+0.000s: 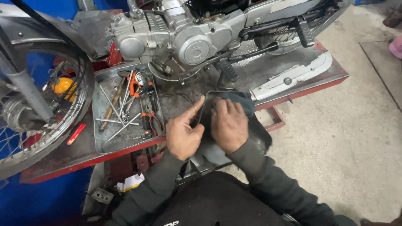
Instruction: Cleaning and installing a side panel or chain guard on a motorcycle using hand tools.
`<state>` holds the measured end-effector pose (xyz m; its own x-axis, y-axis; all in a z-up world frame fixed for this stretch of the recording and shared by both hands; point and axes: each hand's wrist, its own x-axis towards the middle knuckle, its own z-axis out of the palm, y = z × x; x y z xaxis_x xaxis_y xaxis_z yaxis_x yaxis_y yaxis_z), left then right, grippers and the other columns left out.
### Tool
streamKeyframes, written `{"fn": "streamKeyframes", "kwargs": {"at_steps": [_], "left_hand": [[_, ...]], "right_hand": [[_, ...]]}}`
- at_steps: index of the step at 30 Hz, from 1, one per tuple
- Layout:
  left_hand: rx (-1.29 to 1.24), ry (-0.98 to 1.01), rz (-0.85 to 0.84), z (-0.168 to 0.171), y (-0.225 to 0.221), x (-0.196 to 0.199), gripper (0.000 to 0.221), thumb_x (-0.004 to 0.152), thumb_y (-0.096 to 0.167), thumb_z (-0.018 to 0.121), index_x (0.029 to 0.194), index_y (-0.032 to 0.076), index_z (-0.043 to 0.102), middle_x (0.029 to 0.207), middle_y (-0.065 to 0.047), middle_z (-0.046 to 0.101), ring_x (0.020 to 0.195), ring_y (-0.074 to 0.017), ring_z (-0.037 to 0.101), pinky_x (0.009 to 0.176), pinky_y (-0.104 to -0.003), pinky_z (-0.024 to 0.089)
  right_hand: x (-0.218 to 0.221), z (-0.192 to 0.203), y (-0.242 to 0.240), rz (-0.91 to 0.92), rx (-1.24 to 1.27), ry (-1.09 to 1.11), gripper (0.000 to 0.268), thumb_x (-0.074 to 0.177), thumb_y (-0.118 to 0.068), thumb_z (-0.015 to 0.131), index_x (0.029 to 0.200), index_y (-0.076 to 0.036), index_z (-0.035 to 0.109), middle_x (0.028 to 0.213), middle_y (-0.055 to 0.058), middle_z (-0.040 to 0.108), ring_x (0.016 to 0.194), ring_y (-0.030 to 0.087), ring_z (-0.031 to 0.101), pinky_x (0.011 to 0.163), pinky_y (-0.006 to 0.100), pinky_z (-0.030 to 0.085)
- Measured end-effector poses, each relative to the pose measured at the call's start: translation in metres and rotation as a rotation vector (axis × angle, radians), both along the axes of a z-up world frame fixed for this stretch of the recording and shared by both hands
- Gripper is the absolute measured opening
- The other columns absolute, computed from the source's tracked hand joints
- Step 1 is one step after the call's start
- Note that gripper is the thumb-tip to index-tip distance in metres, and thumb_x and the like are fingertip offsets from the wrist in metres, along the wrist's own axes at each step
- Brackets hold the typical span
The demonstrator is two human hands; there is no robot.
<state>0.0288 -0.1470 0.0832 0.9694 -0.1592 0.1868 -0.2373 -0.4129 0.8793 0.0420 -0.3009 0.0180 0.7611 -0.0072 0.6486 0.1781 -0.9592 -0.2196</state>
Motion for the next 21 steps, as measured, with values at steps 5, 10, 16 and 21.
{"fn": "streamKeyframes", "kwargs": {"at_steps": [5,10,16,21], "left_hand": [[0.122,-0.048,0.086,-0.008,-0.016,0.001,0.065,0.066,0.012,0.064,0.125,0.039,0.066,0.05,-0.013,0.067,0.064,-0.039,0.071,0.059,-0.052,0.05],[0.119,-0.027,0.087,-0.022,-0.018,0.005,0.065,0.066,0.012,0.063,0.125,0.038,0.066,0.045,-0.017,0.062,0.061,-0.0424,0.069,0.055,-0.055,0.043],[0.123,0.025,0.108,-0.022,-0.025,0.006,0.069,0.063,0.014,0.063,0.125,0.042,0.066,0.051,-0.017,0.067,0.064,-0.0374,0.071,0.058,-0.053,0.053],[0.128,0.037,0.144,-0.006,-0.022,0.008,0.067,0.065,0.014,0.064,0.127,0.042,0.066,0.068,-0.017,0.074,0.076,-0.0414,0.07,0.067,-0.053,0.053]], "right_hand": [[-0.012,-0.006,0.004,0.114,0.024,0.119,0.032,0.08,-0.013,0.06,0.108,-0.003,0.05,0.083,0.018,0.059,0.067,0.041,0.065,0.058,0.048,0.052],[-0.024,0.012,0.01,0.162,0.121,0.168,0.044,0.079,-0.015,0.058,0.121,-0.006,0.046,0.085,0.019,0.057,0.061,0.045,0.065,0.054,0.053,0.052],[-0.017,0.03,0.002,0.082,0.202,0.451,0.047,0.086,-0.017,0.053,0.129,-0.008,0.038,0.107,0.023,0.058,0.076,0.05,0.066,0.058,0.061,0.053],[-0.011,0.036,-0.015,-0.05,-0.08,0.423,0.047,0.083,-0.012,0.049,0.13,-0.01,0.046,0.133,0.015,0.052,0.078,0.043,0.068,0.052,0.052,0.059]]}}
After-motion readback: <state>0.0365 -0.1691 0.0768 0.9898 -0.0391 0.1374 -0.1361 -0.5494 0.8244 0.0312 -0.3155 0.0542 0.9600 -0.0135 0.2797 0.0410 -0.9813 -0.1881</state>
